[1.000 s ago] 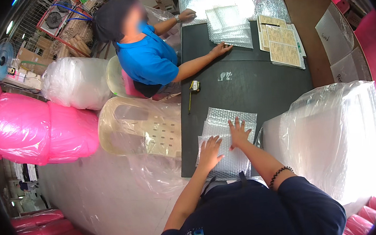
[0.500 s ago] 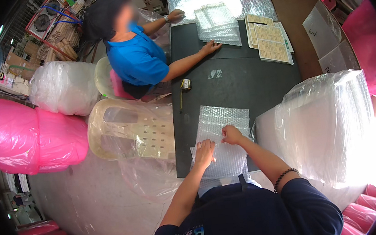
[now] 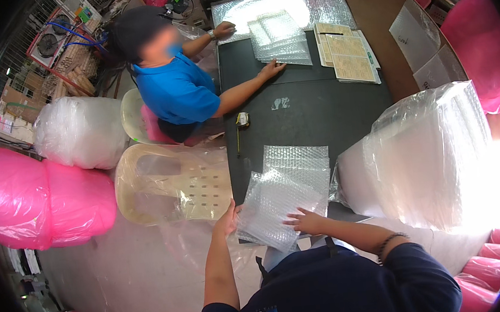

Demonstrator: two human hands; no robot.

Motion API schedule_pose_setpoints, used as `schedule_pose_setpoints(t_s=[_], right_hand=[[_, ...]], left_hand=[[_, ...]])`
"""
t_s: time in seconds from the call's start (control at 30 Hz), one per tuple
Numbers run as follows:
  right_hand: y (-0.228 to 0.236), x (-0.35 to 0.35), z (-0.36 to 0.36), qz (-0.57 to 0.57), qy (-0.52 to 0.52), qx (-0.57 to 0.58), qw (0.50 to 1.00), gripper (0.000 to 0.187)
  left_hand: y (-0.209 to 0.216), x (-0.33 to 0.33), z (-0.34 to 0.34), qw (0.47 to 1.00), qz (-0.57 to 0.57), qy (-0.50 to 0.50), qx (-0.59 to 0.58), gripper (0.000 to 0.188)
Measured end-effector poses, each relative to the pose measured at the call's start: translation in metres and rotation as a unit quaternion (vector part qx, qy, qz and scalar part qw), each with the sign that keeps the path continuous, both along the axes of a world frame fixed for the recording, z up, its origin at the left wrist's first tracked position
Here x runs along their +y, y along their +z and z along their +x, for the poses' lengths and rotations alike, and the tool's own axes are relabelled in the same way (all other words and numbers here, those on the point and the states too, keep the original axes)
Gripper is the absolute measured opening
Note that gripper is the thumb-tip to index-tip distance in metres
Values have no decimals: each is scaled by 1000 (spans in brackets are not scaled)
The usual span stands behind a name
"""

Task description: The person stacks and arranges sheets of bubble wrap on a table, organizing them into neat piles. Another person in a blue shirt works alongside, also handling bubble wrap. The recorder occasionally lifts and moves stacks of the material.

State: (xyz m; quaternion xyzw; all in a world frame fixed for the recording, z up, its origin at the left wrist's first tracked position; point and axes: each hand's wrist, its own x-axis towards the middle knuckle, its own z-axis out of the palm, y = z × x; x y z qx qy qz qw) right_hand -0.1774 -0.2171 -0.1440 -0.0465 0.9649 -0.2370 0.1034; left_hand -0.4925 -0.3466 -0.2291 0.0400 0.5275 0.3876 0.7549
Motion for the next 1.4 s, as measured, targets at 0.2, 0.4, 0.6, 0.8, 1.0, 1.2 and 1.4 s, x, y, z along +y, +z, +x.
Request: schedule_pose_setpoints(t_s=[0.2, 0.4, 0.6, 0.8, 1.0, 1.2, 1.4], right_hand=[[-50, 33, -28, -292, -419, 50, 858, 23], [-11, 99, -20, 10, -474, -37, 880, 34], [115, 155, -40, 118, -406, -63, 904, 22], [153, 104, -107, 206, -284, 138, 926, 14], [-18, -21, -119, 67, -307, -76, 946, 55], [-33, 60, -115, -35, -466, -75, 881, 66], [-6, 145, -79, 25, -384, -265, 884, 39]], left_hand=[[-1, -9, 29, 893, 53, -191, 403, 71], [24, -35, 85, 835, 240, 79, 488, 60], [25, -43, 89, 829, 188, -59, 524, 45], [11, -40, 66, 927, 124, -19, 354, 41], [7, -44, 69, 924, 68, -12, 377, 46], [18, -45, 103, 788, 162, 6, 594, 46], [17, -46, 101, 799, 168, -26, 577, 33]])
